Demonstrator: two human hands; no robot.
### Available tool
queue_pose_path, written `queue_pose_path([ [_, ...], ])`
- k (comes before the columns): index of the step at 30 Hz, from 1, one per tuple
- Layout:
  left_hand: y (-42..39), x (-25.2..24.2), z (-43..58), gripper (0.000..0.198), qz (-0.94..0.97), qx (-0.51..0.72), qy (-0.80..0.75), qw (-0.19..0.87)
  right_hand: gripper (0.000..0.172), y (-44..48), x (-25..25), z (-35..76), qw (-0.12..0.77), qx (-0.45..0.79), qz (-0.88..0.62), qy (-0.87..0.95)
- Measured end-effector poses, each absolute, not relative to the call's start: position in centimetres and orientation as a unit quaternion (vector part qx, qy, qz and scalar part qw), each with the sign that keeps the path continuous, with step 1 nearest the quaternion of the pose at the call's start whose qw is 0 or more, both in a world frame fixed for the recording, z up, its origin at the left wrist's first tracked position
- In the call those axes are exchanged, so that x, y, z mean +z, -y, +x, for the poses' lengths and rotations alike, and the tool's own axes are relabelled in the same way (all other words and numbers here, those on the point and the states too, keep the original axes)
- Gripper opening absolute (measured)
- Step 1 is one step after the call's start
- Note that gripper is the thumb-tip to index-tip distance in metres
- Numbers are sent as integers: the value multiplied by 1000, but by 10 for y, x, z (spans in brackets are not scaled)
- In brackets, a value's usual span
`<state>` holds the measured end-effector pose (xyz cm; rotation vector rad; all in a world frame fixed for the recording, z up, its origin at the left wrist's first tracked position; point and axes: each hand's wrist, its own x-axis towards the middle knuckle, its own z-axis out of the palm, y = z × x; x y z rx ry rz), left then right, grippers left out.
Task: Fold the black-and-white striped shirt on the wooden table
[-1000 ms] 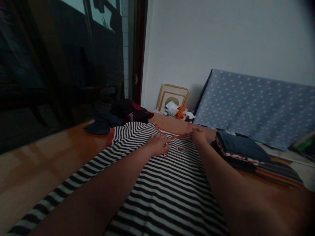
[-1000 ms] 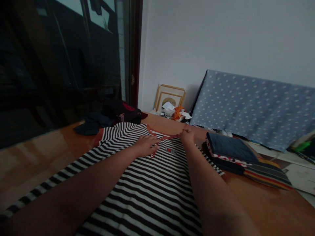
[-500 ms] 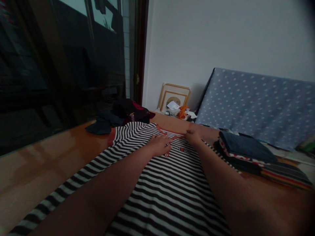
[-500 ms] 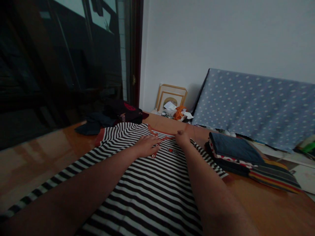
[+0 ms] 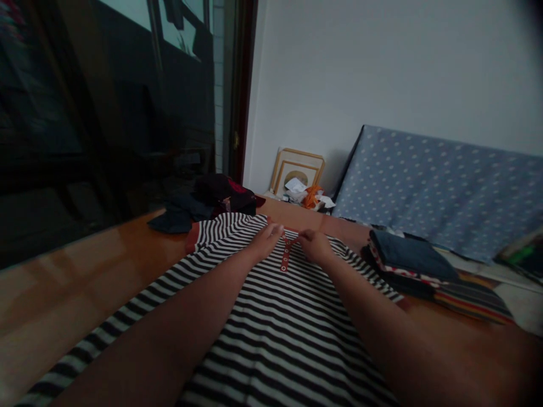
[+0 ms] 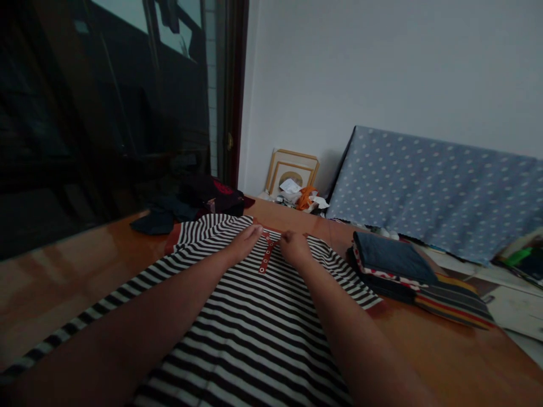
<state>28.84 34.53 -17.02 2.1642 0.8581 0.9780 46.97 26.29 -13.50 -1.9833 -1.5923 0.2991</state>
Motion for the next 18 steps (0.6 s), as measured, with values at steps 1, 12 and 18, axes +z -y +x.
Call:
queue_pose_path([
  [1,-346,-170,288,50,810,376,-324,311,23,-251,-133,457,273,114,-732,614],
  [12,-332,-163,289,46,857,289,-358,234,77,-171,-164,389,103,82,-651,748],
  [18,-340,-138,250,32,850,273,-430,132,75,-172,-166,390,114,61,-655,744],
])
